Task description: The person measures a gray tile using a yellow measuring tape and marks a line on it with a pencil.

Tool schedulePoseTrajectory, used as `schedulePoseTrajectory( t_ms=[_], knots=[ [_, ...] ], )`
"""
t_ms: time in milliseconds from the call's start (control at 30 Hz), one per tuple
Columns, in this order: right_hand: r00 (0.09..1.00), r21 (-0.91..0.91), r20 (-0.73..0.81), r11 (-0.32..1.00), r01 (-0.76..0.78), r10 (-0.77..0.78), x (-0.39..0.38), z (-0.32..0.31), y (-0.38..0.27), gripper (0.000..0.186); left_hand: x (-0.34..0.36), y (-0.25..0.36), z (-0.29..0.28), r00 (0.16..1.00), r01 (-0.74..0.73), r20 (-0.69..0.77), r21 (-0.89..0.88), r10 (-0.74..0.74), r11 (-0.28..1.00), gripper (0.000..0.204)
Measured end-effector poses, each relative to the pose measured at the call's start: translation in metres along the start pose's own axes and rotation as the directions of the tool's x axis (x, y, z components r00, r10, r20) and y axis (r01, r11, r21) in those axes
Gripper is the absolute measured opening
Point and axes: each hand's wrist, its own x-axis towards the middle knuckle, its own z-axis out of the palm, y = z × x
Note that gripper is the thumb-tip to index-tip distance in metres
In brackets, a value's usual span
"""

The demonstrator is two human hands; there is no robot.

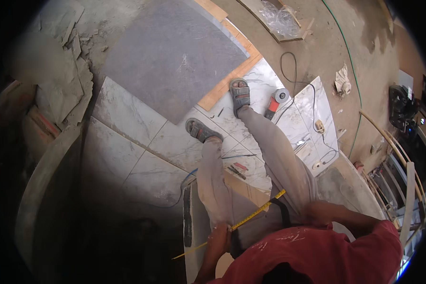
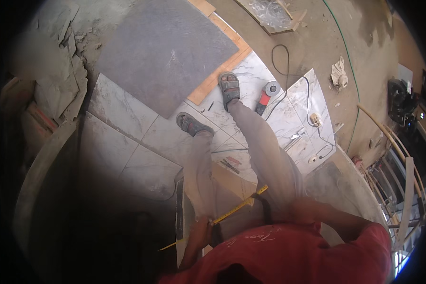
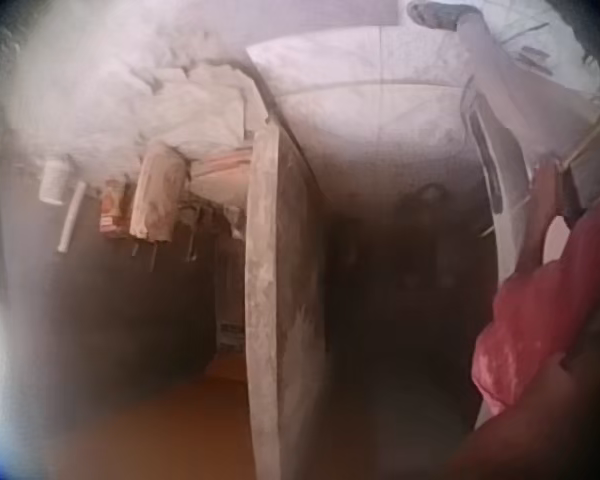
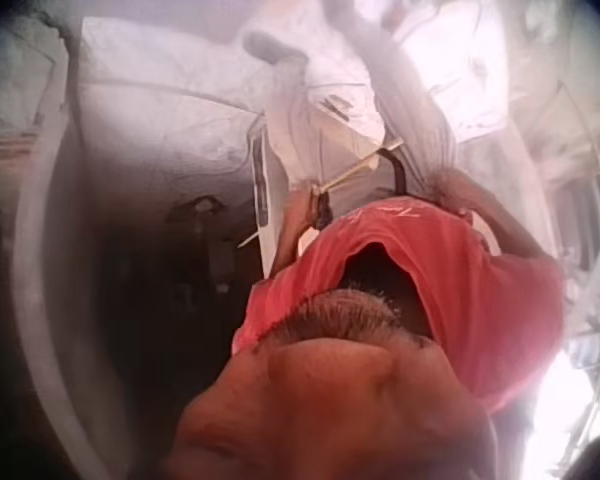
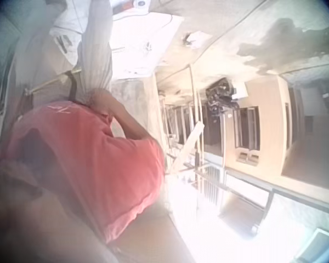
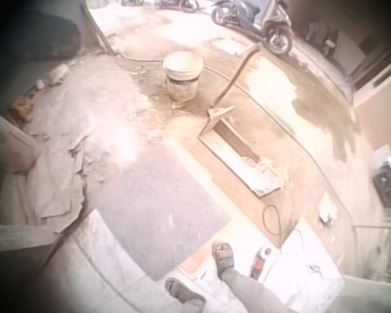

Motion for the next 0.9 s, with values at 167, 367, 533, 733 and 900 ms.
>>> schedulePoseTrajectory(
  t_ms=[167, 367, 533, 733, 900],
  knots=[
    [0.954, 0.198, 0.139, 0.951, 0.235, -0.265, -0.008, -0.04, 0.028, 0.022, -0.049, 0.012, 0.028, 0.992, -0.005, 0.123, -0.194, 0.029, 0.981, 0.019],
    [0.594, -0.363, -0.702, 0.915, 0.178, -0.394, 0.263, -0.321, 0.094, 0.02, 0.117, -0.04, -0.143, 0.85, -0.093, -0.508, -0.403, -0.138, 0.911, 0.014],
    [0.852, -0.868, -0.011, 0.428, 0.251, -0.523, 0.489, -0.362, 0.112, 0.019, 0.309, -0.003, -0.291, 0.71, -0.295, -0.685, -0.077, 0.164, 0.952, 0.019],
    [0.574, -0.835, 0.126, 0.225, 0.501, -0.809, 0.639, -0.325, 0.136, 0.019, 0.488, 0.082, -0.354, 0.68, -0.598, -0.68, -0.3, 0.273, 0.743, 0.019],
    [0.545, -0.854, 0.058, 0.242, 0.461, -0.836, 0.673, -0.31, 0.158, 0.019, 0.563, 0.117, -0.341, 0.72, -0.641, -0.625, -0.43, 0.303, 0.635, 0.018]
  ],
)
